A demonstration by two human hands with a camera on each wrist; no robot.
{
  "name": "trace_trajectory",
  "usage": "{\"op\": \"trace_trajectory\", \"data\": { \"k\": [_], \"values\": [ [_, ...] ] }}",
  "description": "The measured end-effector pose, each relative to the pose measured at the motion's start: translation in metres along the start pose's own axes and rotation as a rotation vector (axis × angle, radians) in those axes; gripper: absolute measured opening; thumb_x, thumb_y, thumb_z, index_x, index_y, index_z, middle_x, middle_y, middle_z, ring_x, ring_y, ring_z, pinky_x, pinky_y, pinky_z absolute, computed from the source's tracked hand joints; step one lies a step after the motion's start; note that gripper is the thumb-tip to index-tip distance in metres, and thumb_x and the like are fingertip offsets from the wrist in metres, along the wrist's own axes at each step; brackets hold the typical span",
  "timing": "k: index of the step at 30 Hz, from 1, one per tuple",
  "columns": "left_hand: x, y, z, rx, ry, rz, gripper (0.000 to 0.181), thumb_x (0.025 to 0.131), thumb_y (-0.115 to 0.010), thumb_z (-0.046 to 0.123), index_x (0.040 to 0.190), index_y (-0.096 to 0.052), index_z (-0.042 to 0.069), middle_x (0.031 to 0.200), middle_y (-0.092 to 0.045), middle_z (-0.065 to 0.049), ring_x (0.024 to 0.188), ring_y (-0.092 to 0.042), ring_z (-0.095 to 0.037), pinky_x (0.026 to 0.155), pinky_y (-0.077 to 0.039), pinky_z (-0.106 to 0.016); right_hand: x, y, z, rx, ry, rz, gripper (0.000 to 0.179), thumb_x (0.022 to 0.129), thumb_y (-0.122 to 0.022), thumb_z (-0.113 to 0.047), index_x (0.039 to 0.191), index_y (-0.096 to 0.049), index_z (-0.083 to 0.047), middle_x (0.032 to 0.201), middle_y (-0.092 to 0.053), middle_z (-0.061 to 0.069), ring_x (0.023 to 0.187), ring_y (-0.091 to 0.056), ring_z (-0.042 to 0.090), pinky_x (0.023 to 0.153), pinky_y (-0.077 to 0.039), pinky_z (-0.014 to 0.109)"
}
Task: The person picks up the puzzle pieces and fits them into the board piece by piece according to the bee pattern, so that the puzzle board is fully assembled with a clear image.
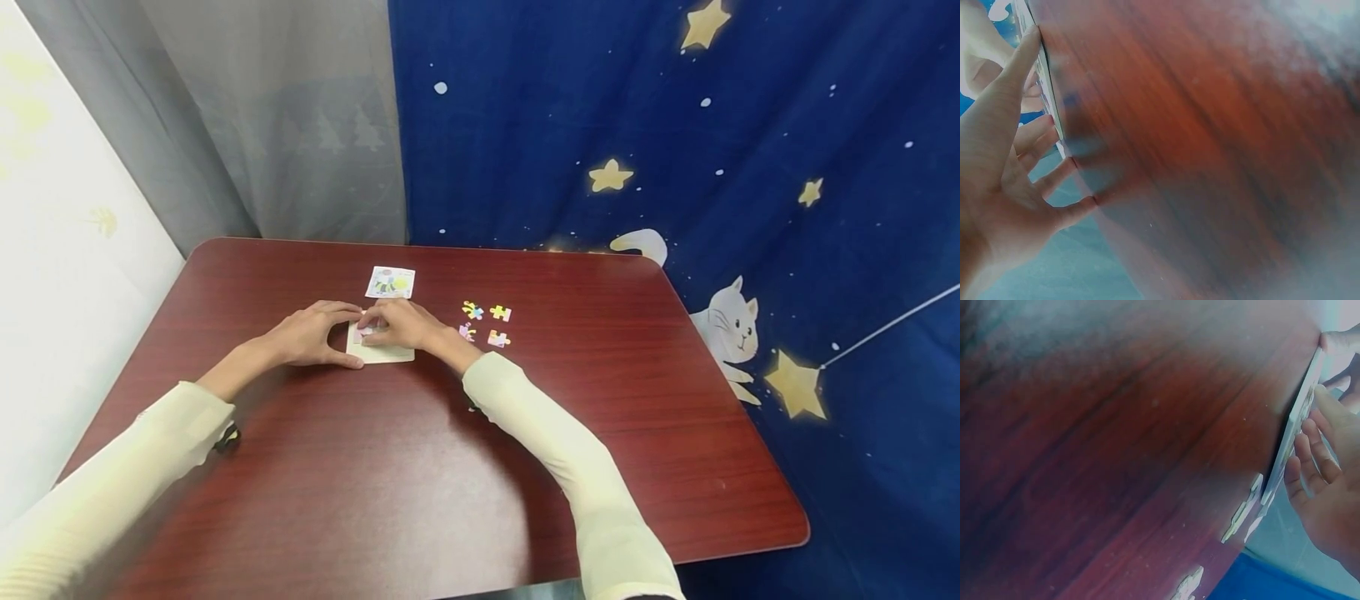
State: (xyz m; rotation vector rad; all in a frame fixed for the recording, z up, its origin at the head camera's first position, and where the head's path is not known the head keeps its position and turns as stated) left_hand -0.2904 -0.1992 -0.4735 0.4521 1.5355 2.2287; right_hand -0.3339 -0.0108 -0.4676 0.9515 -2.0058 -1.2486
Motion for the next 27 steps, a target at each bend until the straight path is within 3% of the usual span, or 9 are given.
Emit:
{"op": "trace_trajectory", "data": {
  "k": [7,18,27],
  "values": [
    [-0.001,0.0,0.001,-0.002,-0.008,-0.003,0.098,0.074,-0.084,0.067,0.145,-0.059,0.005,0.153,-0.052,-0.011,0.144,-0.042,-0.037,0.112,-0.039,-0.06,-0.006,0.013,0.005,0.046,-0.001,0.036,0.025,0.096,-0.077,-0.024,0.118,-0.078,-0.012,0.106,-0.072,0.002,0.095,-0.067,0.014,0.085,-0.052,0.024],
    [-0.004,0.0,0.001,-0.002,-0.007,-0.013,0.099,0.076,-0.085,0.066,0.147,-0.057,0.003,0.153,-0.051,-0.014,0.143,-0.042,-0.038,0.112,-0.038,-0.062,-0.019,0.03,0.022,0.081,-0.067,0.045,0.034,0.096,-0.077,-0.025,0.126,-0.074,-0.008,0.113,-0.073,0.006,0.097,-0.068,0.018,0.088,-0.055,0.034],
    [-0.003,0.0,0.002,0.001,-0.018,-0.015,0.099,0.076,-0.085,0.064,0.149,-0.055,0.003,0.155,-0.049,-0.014,0.143,-0.042,-0.038,0.112,-0.038,-0.061,-0.036,0.049,0.043,0.019,-0.114,0.111,0.034,0.094,-0.08,-0.026,0.123,-0.075,-0.01,0.108,-0.072,0.005,0.098,-0.066,0.018,0.088,-0.053,0.029]
  ]
}}
Point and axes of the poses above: each hand's wrist, its own x-axis towards the middle knuckle, its own y-axis out of the back of the hand, z = x × y, the point moved 3 cm from there along x, towards the middle knuckle
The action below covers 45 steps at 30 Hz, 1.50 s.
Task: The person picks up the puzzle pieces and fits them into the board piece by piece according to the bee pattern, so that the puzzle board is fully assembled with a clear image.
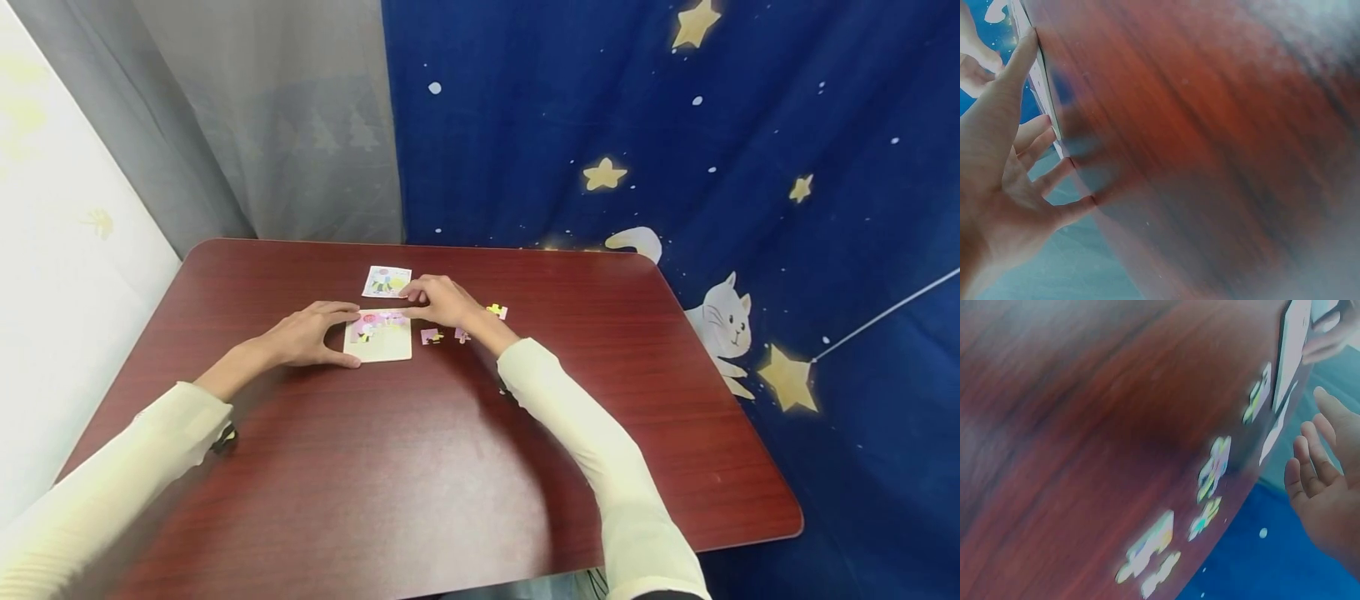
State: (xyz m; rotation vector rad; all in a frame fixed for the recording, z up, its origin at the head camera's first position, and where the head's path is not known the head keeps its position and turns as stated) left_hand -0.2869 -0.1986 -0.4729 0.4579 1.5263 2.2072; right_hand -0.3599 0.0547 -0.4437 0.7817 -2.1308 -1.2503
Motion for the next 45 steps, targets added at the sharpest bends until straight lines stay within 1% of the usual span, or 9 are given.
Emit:
{"op": "trace_trajectory", "data": {
  "k": [4,8,14,22,26,32,39,45],
  "values": [
    [-0.001,0.001,0.0,-0.001,-0.005,0.01,0.098,0.075,-0.087,0.06,0.148,-0.056,0.003,0.155,-0.05,-0.013,0.143,-0.042,-0.038,0.112,-0.039,-0.06,-0.007,0.008,0.013,-0.006,-0.024,0.016,0.037,0.093,-0.081,-0.026,0.125,-0.075,-0.009,0.108,-0.072,0.007,0.1,-0.066,0.018,0.089,-0.052,0.029],
    [-0.001,0.001,0.001,0.001,-0.008,0.01,0.097,0.075,-0.087,0.06,0.147,-0.057,0.002,0.153,-0.051,-0.013,0.143,-0.042,-0.037,0.111,-0.039,-0.06,-0.013,0.015,0.024,-0.007,-0.04,0.026,0.038,0.093,-0.082,-0.025,0.125,-0.074,-0.007,0.107,-0.073,0.009,0.1,-0.065,0.019,0.088,-0.052,0.03],
    [0.0,0.002,0.001,-0.005,-0.003,0.007,0.097,0.075,-0.088,0.06,0.147,-0.057,0.003,0.153,-0.052,-0.012,0.143,-0.042,-0.037,0.111,-0.04,-0.06,-0.021,0.024,0.035,0.007,-0.075,0.047,0.038,0.092,-0.082,-0.024,0.124,-0.074,-0.005,0.106,-0.073,0.01,0.099,-0.066,0.019,0.089,-0.052,0.032],
    [0.001,0.002,-0.001,0.001,0.003,0.001,0.098,0.075,-0.087,0.062,0.148,-0.057,0.003,0.154,-0.051,-0.012,0.143,-0.041,-0.036,0.111,-0.04,-0.06,-0.032,0.03,0.049,-0.021,-0.102,0.056,0.038,0.092,-0.082,-0.023,0.124,-0.074,-0.006,0.106,-0.072,0.01,0.098,-0.067,0.02,0.089,-0.051,0.033],
    [0.002,0.002,-0.001,0.002,0.006,-0.003,0.099,0.075,-0.087,0.063,0.148,-0.057,0.004,0.154,-0.051,-0.012,0.143,-0.041,-0.036,0.111,-0.04,-0.06,-0.038,0.033,0.056,-0.02,-0.129,0.048,0.039,0.092,-0.082,-0.023,0.125,-0.074,-0.005,0.108,-0.072,0.01,0.098,-0.067,0.022,0.09,-0.052,0.034],
    [0.002,0.002,0.0,-0.002,0.006,-0.005,0.099,0.075,-0.087,0.062,0.148,-0.057,0.003,0.154,-0.052,-0.012,0.142,-0.042,-0.036,0.111,-0.04,-0.059,-0.048,0.036,0.066,-0.05,-0.184,0.018,0.038,0.091,-0.083,-0.023,0.124,-0.074,-0.006,0.109,-0.072,0.011,0.1,-0.067,0.024,0.091,-0.052,0.036],
    [0.001,0.002,0.0,-0.003,0.016,-0.013,0.099,0.075,-0.087,0.062,0.148,-0.056,0.003,0.154,-0.051,-0.012,0.143,-0.041,-0.036,0.11,-0.04,-0.06,-0.056,0.034,0.075,-0.098,-0.253,-0.041,0.038,0.091,-0.083,-0.03,0.123,-0.076,-0.011,0.108,-0.073,0.008,0.098,-0.066,0.022,0.089,-0.053,0.037],
    [0.002,0.003,0.0,-0.007,0.009,-0.013,0.099,0.075,-0.088,0.061,0.148,-0.056,0.003,0.154,-0.051,-0.012,0.144,-0.041,-0.036,0.112,-0.039,-0.059,-0.056,0.031,0.077,-0.087,-0.281,-0.062,0.035,0.091,-0.083,-0.03,0.122,-0.078,-0.015,0.105,-0.075,0.004,0.096,-0.068,0.018,0.087,-0.054,0.037]
  ]
}}
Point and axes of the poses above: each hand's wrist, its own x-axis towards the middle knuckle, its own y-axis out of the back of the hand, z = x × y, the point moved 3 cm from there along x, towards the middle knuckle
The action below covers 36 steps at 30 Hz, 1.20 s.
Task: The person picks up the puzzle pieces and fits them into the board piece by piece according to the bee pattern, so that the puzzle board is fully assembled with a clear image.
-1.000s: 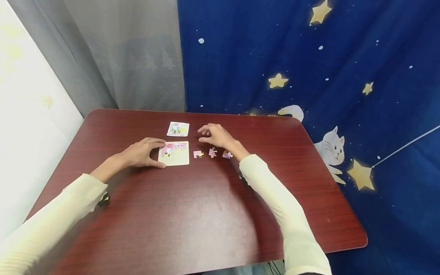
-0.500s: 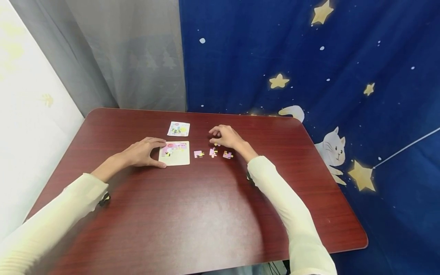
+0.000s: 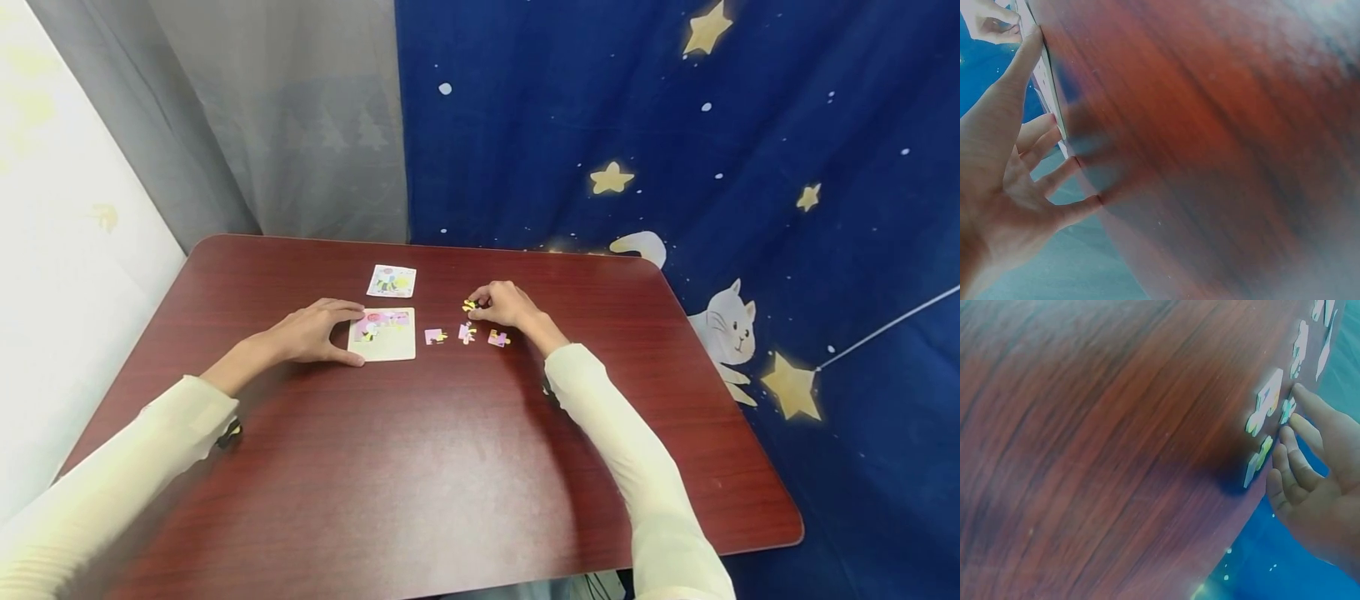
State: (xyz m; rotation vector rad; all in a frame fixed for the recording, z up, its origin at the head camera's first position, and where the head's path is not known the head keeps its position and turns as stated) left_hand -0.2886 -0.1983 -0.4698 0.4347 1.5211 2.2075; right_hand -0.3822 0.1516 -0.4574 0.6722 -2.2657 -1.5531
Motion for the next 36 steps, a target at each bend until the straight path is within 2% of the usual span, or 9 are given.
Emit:
{"op": "trace_trajectory", "data": {
  "k": [6,11,21,36],
  "values": [
    [0.001,0.001,0.001,-0.003,0.006,-0.004,0.099,0.074,-0.088,0.061,0.149,-0.056,0.004,0.154,-0.051,-0.012,0.144,-0.041,-0.035,0.112,-0.039,-0.058,0.004,-0.003,-0.008,0.028,0.045,-0.006,0.035,0.093,-0.08,-0.023,0.127,-0.077,-0.013,0.105,-0.075,0.008,0.097,-0.069,0.021,0.089,-0.055,0.039],
    [0.001,0.001,0.001,-0.002,0.002,-0.003,0.099,0.074,-0.088,0.061,0.149,-0.056,0.004,0.154,-0.051,-0.012,0.143,-0.041,-0.035,0.112,-0.039,-0.058,0.007,-0.005,-0.016,0.023,0.073,-0.016,0.036,0.095,-0.077,-0.019,0.13,-0.075,-0.012,0.11,-0.069,0.012,0.099,-0.064,0.024,0.09,-0.052,0.039],
    [0.001,0.002,0.0,-0.002,0.007,-0.005,0.099,0.074,-0.088,0.062,0.149,-0.056,0.005,0.155,-0.05,-0.011,0.143,-0.041,-0.035,0.112,-0.04,-0.059,0.009,-0.009,-0.017,0.012,0.026,-0.002,0.041,0.094,-0.079,-0.03,0.132,-0.073,-0.014,0.111,-0.067,0.011,0.102,-0.063,0.022,0.09,-0.051,0.04],
    [0.001,0.0,-0.003,0.002,0.008,-0.009,0.1,0.074,-0.087,0.063,0.149,-0.056,0.005,0.155,-0.05,-0.011,0.143,-0.042,-0.034,0.111,-0.04,-0.058,0.015,-0.014,-0.024,0.055,0.093,0.009,0.036,0.096,-0.077,-0.026,0.129,-0.075,-0.012,0.105,-0.067,0.008,0.096,-0.061,0.021,0.086,-0.05,0.036]
  ]
}}
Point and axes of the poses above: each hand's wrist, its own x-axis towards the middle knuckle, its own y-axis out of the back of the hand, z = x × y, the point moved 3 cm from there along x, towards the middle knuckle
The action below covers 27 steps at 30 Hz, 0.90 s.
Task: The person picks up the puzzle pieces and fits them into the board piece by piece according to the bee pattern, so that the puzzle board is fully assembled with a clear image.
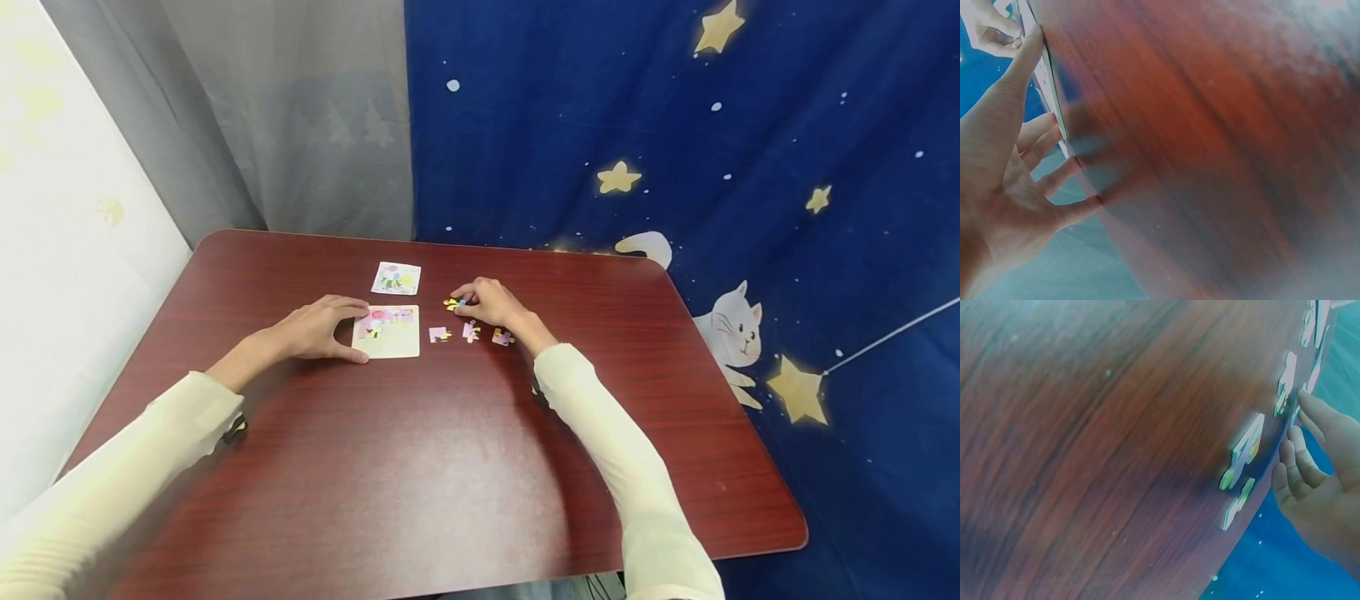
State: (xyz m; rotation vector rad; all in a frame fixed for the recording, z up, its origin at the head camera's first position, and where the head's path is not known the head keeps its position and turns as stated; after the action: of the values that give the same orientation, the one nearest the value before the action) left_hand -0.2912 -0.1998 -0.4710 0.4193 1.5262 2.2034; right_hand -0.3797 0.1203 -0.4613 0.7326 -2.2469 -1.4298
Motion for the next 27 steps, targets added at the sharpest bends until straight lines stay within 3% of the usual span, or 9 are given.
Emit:
{"op": "trace_trajectory", "data": {
  "k": [7,22,27],
  "values": [
    [0.0,0.0,0.0,0.0,0.001,-0.001,0.1,0.074,-0.087,0.064,0.149,-0.056,0.005,0.155,-0.05,-0.012,0.143,-0.042,-0.035,0.111,-0.04,-0.059,0.002,0.0,-0.007,-0.008,0.024,0.017,0.035,0.095,-0.078,-0.026,0.127,-0.075,-0.011,0.105,-0.069,0.008,0.098,-0.063,0.02,0.09,-0.051,0.036],
    [-0.002,0.0,0.0,-0.006,0.0,0.002,0.099,0.074,-0.087,0.062,0.149,-0.056,0.005,0.154,-0.051,-0.011,0.142,-0.042,-0.034,0.112,-0.04,-0.057,0.009,-0.014,-0.017,-0.06,-0.087,0.012,0.039,0.095,-0.077,-0.038,0.127,-0.074,-0.015,0.1,-0.069,0.001,0.091,-0.064,0.014,0.08,-0.052,0.034],
    [-0.001,0.0,0.0,-0.008,-0.003,0.003,0.099,0.075,-0.087,0.062,0.149,-0.056,0.005,0.155,-0.051,-0.011,0.143,-0.042,-0.034,0.112,-0.039,-0.058,0.011,-0.013,-0.015,-0.03,-0.08,0.019,0.041,0.096,-0.076,-0.038,0.128,-0.073,-0.013,0.101,-0.069,0.002,0.091,-0.063,0.015,0.082,-0.052,0.034]
  ]
}}
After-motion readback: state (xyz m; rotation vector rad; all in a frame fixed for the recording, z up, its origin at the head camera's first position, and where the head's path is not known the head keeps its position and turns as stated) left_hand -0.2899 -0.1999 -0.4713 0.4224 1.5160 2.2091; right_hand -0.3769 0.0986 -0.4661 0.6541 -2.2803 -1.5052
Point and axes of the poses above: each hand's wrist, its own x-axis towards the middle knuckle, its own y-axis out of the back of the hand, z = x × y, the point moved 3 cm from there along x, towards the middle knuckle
